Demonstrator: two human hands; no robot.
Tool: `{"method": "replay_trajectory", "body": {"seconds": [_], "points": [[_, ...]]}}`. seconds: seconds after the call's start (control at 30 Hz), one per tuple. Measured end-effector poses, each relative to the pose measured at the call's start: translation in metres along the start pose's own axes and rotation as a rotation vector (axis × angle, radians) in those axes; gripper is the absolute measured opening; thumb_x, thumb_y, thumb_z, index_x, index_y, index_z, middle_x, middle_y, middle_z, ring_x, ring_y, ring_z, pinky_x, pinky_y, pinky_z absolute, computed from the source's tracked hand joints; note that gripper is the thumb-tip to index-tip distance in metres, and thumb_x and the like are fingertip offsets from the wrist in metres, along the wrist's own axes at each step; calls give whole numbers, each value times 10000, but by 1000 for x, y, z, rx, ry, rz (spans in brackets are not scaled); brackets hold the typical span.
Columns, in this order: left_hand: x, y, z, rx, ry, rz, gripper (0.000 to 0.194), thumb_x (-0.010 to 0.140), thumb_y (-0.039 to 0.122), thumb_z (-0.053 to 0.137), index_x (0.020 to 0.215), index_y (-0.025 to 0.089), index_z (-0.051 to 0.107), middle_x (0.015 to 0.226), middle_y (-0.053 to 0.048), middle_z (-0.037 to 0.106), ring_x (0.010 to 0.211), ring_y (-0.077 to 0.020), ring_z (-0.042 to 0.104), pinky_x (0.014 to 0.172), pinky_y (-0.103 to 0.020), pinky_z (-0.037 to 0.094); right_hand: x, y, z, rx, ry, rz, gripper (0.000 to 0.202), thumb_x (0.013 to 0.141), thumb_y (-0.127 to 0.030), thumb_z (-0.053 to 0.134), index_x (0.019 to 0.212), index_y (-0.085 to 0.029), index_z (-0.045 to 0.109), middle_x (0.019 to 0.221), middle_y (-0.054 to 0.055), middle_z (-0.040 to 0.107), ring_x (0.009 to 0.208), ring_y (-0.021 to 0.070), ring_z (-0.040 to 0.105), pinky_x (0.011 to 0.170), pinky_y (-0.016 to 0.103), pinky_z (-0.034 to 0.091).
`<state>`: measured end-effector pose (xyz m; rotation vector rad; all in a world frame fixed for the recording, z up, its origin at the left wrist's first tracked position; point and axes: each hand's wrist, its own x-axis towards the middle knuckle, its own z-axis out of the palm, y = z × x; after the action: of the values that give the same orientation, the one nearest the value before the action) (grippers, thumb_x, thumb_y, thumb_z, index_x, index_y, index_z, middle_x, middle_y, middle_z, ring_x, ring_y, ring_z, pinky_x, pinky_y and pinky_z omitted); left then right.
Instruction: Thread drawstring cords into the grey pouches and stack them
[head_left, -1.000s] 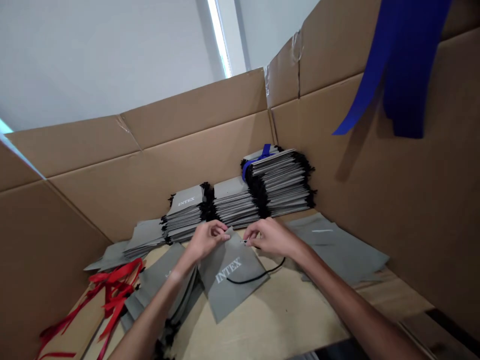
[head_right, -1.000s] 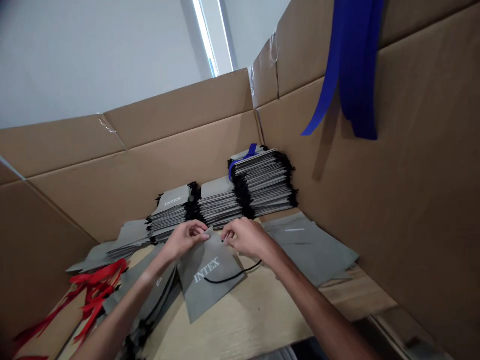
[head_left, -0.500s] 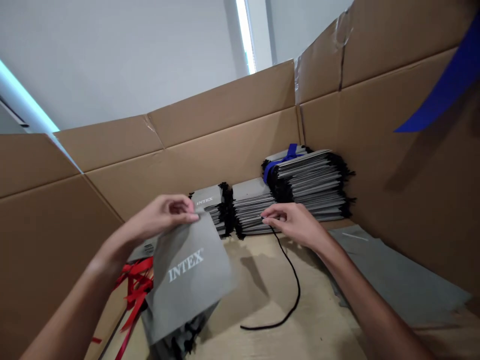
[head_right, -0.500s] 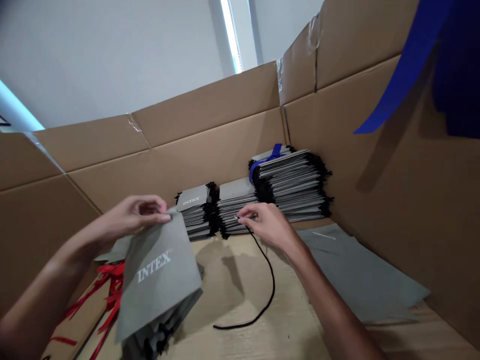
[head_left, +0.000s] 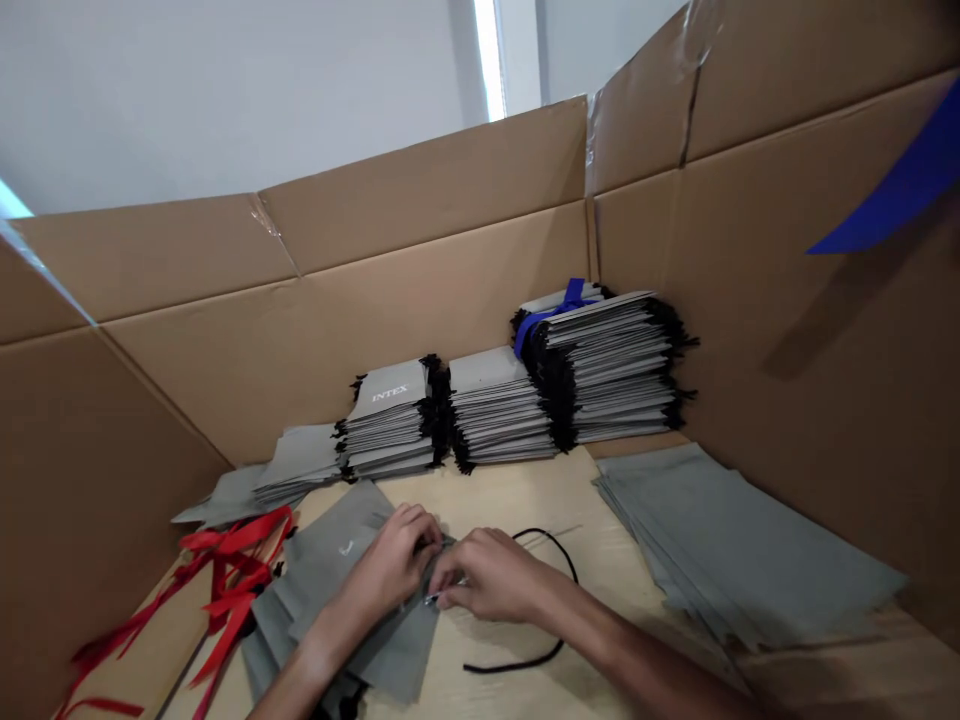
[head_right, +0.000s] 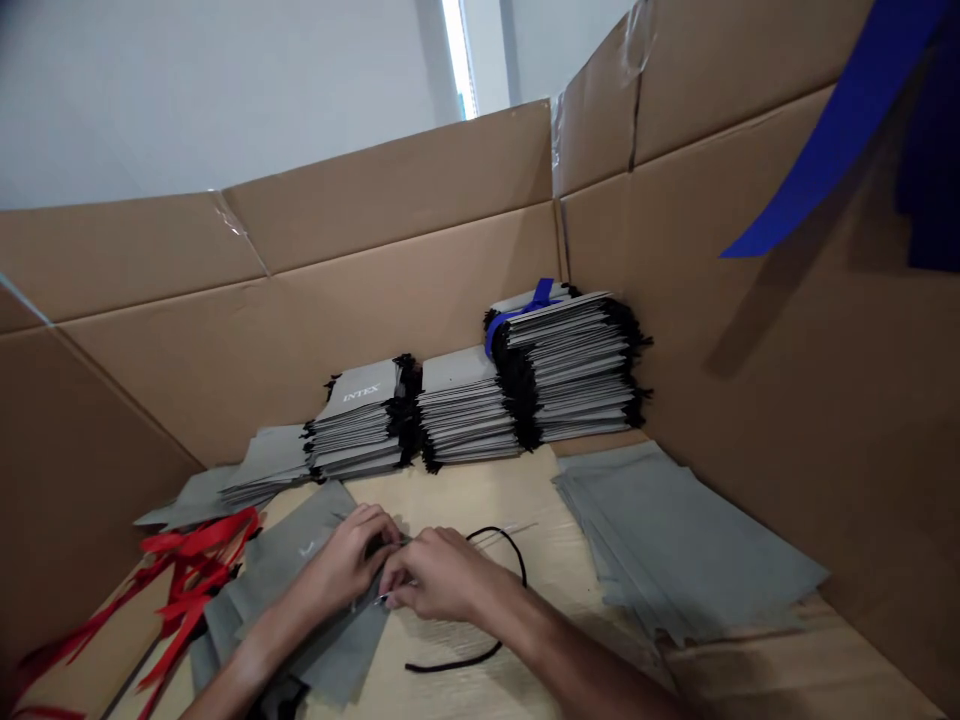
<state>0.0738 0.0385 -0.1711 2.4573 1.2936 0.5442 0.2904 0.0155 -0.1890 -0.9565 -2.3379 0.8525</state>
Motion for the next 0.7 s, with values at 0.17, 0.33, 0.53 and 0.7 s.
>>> {"method": "replay_trajectory", "body": {"seconds": [0.17, 0.33, 0.53, 0.7], "points": [[8, 0, 4, -117, 1, -41, 64, 932, 210, 696, 887, 222, 739, 948, -58, 753, 969, -252, 683, 882, -343, 499, -1, 3, 3, -16, 4, -13, 183, 914, -316, 807, 1083, -365, 858, 1032, -27, 873, 985, 216, 808, 801, 245, 502], [16, 4, -1, -213, -23, -49, 141, 925, 283, 724, 822, 237, 808, 872, -56, 797, 871, -240, 721, 812, -320, 508, -9, 5, -36, -20, 84, 47, 203, 913, -242, 786, 1059, -358, 865, 1009, -20, 872, 953, 212, 800, 795, 246, 492], [15, 4, 0, -272, 56, 13, 175, 964, 323, 721, 851, 243, 829, 890, -55, 803, 879, -229, 734, 824, -310, 529, -17, 9, -72, -119, 196, 172, 183, 927, -206, 751, 1044, -287, 867, 1021, 22, 869, 978, 232, 784, 792, 273, 472], [12, 1, 2, -325, 144, 61, 215, 987, 360, 710, 851, 242, 828, 891, -68, 803, 856, -230, 733, 797, -312, 555, -15, 9, -63, -54, 195, 133, 168, 934, -196, 741, 1031, -286, 845, 991, -1, 861, 953, 205, 778, 784, 251, 467]]}}
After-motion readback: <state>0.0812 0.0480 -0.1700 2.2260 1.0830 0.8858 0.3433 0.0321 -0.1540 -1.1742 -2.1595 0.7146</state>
